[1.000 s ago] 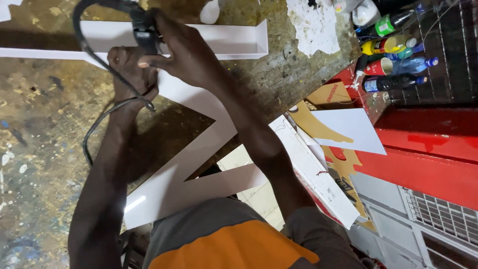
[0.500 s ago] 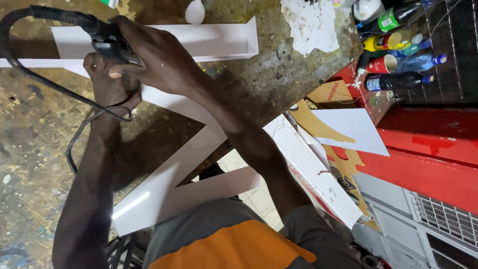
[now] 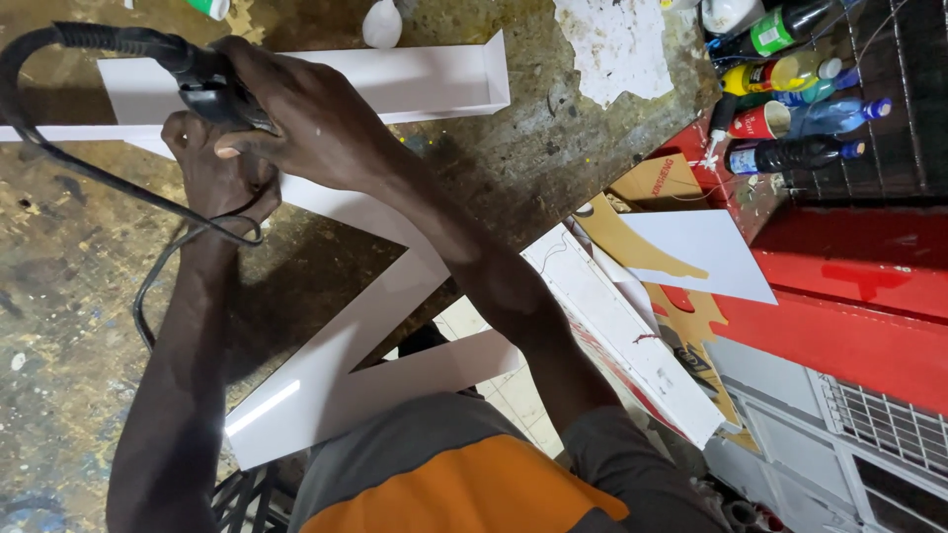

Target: Assembling a 3D sign letter by applying adhesive to the edges and attaching side strips.

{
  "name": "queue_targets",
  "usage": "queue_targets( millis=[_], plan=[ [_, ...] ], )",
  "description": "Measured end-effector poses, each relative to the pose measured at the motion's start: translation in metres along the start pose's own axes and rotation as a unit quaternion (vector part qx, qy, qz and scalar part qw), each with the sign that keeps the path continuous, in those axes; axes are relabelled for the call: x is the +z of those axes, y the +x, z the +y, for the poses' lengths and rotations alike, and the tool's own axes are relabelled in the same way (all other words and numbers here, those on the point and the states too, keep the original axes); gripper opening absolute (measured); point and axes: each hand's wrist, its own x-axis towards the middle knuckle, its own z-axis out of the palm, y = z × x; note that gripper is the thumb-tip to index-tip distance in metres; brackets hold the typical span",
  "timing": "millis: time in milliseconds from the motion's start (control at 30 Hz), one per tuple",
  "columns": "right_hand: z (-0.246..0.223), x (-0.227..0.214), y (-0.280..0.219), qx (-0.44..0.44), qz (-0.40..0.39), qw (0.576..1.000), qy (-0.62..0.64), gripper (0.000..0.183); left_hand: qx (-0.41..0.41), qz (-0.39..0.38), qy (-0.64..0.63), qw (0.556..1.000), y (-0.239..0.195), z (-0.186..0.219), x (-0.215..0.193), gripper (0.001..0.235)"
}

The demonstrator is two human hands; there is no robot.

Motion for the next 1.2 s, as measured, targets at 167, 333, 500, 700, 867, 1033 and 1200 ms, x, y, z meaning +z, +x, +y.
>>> queue_targets(
  millis=[167,333,500,700,867,1033,1200],
  plan=[
    [0.002,0.001,-0.002,0.008,-0.003,1.000,0.002,0.092,-0.018,-0.006,0.010,1.000,-0.005,-0.005,0.006,0.029],
    [0.003,0.001,-0.003,-0.012,0.010,1.000,0.002,0.091,0.001,0.004,-0.019,1.000,-0.001,-0.002,0.001,0.042],
    [0.003,0.002,-0.004,0.004,0.000,1.000,0.002,0.091,-0.011,-0.006,-0.010,1.000,-0.006,-0.006,0.006,0.040],
    [-0.001,-0.002,-0.006,0.012,0.011,1.000,0.023,0.086,0.009,-0.009,0.037,0.999,-0.001,-0.003,0.001,0.046],
    [0.000,-0.002,-0.006,0.015,0.012,1.000,0.016,0.090,0.015,0.000,0.016,1.000,0.000,-0.004,0.002,0.040],
    [0.003,0.001,-0.008,0.013,0.007,1.000,0.006,0.089,0.011,0.002,0.021,1.000,0.000,-0.005,0.004,0.043],
    [0.005,0.001,-0.010,0.010,0.014,1.000,0.005,0.089,0.021,0.018,0.014,1.000,-0.008,-0.017,0.013,0.036]
  ],
)
